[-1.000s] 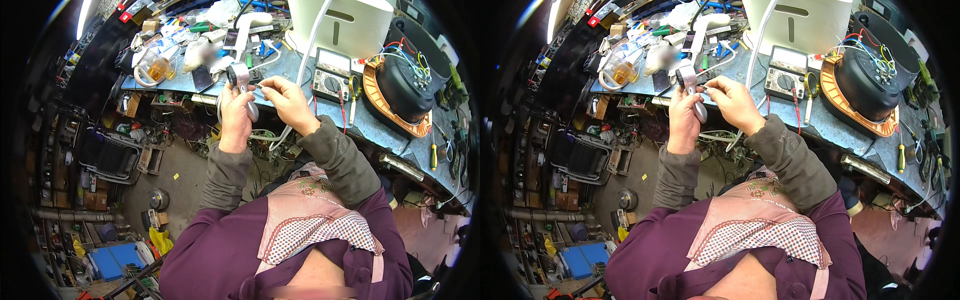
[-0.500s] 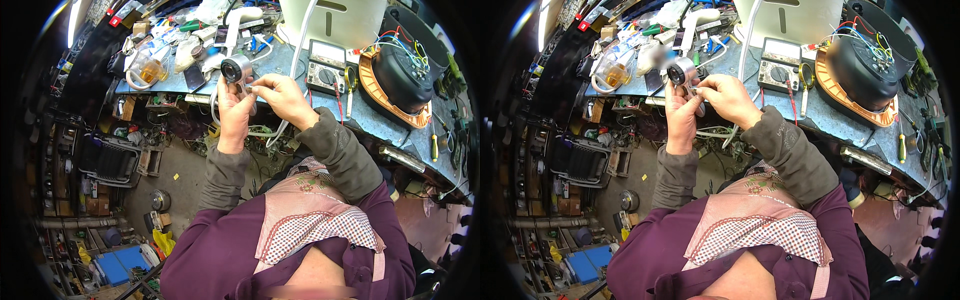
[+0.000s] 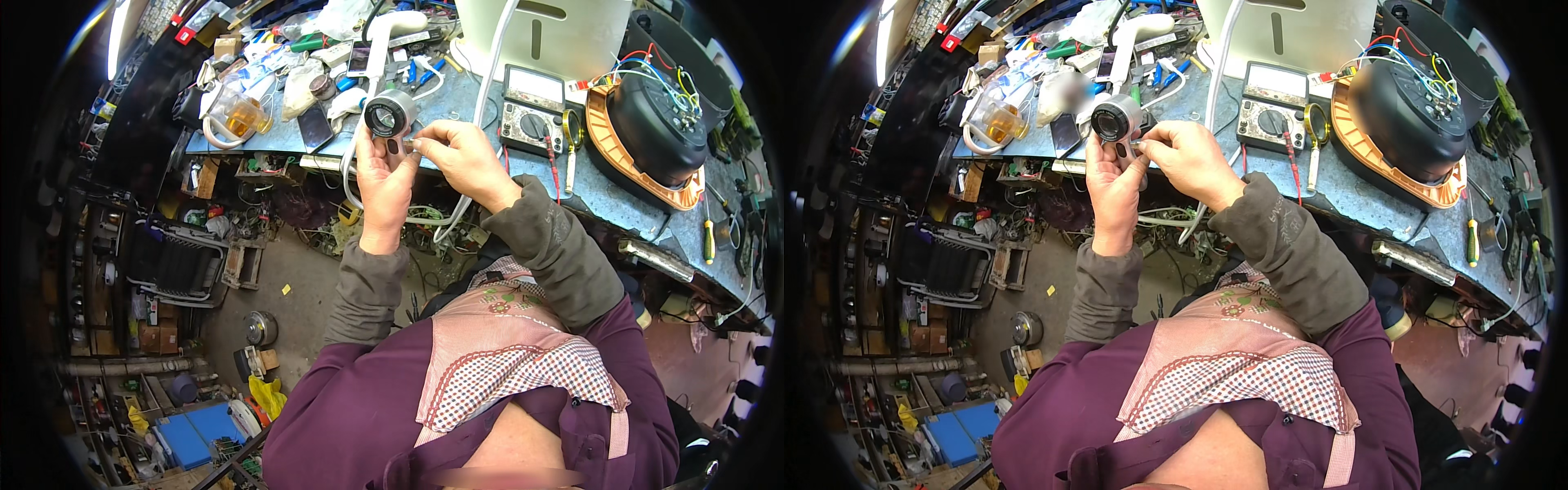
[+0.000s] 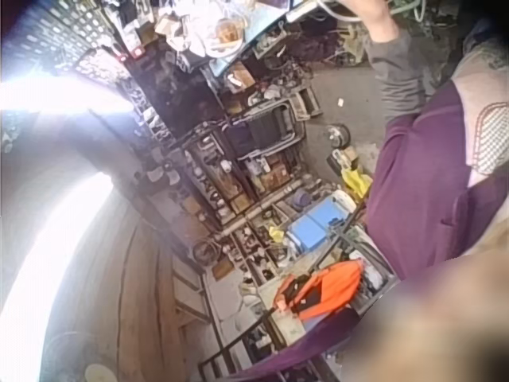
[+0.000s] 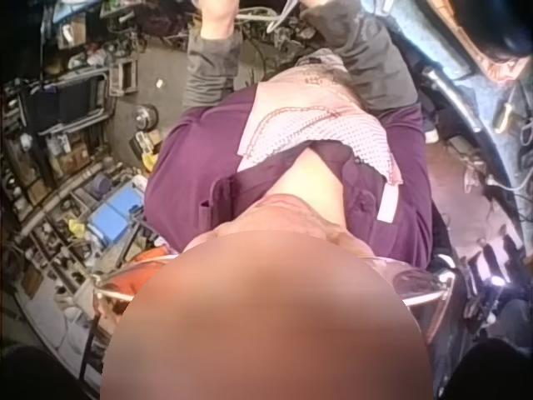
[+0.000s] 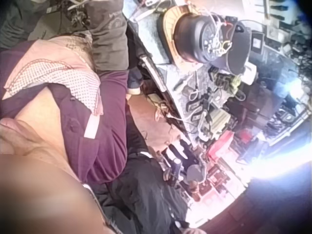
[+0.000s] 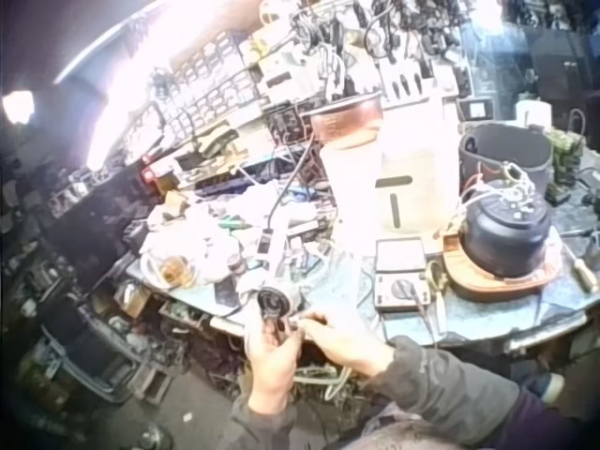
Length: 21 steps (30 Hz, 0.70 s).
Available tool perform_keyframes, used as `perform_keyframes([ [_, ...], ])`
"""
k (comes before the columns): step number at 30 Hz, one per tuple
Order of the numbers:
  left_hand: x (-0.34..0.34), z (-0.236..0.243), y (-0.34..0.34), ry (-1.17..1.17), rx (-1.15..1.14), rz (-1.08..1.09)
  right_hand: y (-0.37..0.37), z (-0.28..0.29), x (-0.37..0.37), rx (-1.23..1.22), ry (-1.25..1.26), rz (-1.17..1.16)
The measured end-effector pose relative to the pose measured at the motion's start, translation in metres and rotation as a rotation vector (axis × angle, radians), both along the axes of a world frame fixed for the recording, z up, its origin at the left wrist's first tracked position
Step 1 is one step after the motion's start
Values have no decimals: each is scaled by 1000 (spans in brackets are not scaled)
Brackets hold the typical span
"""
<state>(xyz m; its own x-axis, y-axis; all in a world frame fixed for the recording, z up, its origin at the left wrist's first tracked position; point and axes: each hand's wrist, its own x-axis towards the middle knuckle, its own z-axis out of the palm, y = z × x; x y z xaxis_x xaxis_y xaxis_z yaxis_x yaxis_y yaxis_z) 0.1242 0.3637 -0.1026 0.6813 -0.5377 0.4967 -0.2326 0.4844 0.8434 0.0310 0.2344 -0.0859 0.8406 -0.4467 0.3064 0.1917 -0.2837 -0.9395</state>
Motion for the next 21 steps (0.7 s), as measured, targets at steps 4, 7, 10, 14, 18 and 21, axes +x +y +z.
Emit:
perform_keyframes([
  [4, 2, -1, 2, -55, 76, -17, 0, 4, -3, -70, 13, -38],
  [7, -6, -1, -2, -52, 73, 14, 3, 5, -3, -136, 7, -86],
  [10, -12, -1, -6, -98, 134, 31, 4, 2, -2, -169, 7, -135],
  [14, -8, -5, -9, -96, 111, 45, 3, 0, -1, -229, -33, -153],
  [18, 9, -10, -11, 111, 31, 9, 1, 2, -11, -487, -309, -331],
  [21, 21, -9, -3, 158, 15, 89, -8, 3, -43, -488, -409, -424],
])
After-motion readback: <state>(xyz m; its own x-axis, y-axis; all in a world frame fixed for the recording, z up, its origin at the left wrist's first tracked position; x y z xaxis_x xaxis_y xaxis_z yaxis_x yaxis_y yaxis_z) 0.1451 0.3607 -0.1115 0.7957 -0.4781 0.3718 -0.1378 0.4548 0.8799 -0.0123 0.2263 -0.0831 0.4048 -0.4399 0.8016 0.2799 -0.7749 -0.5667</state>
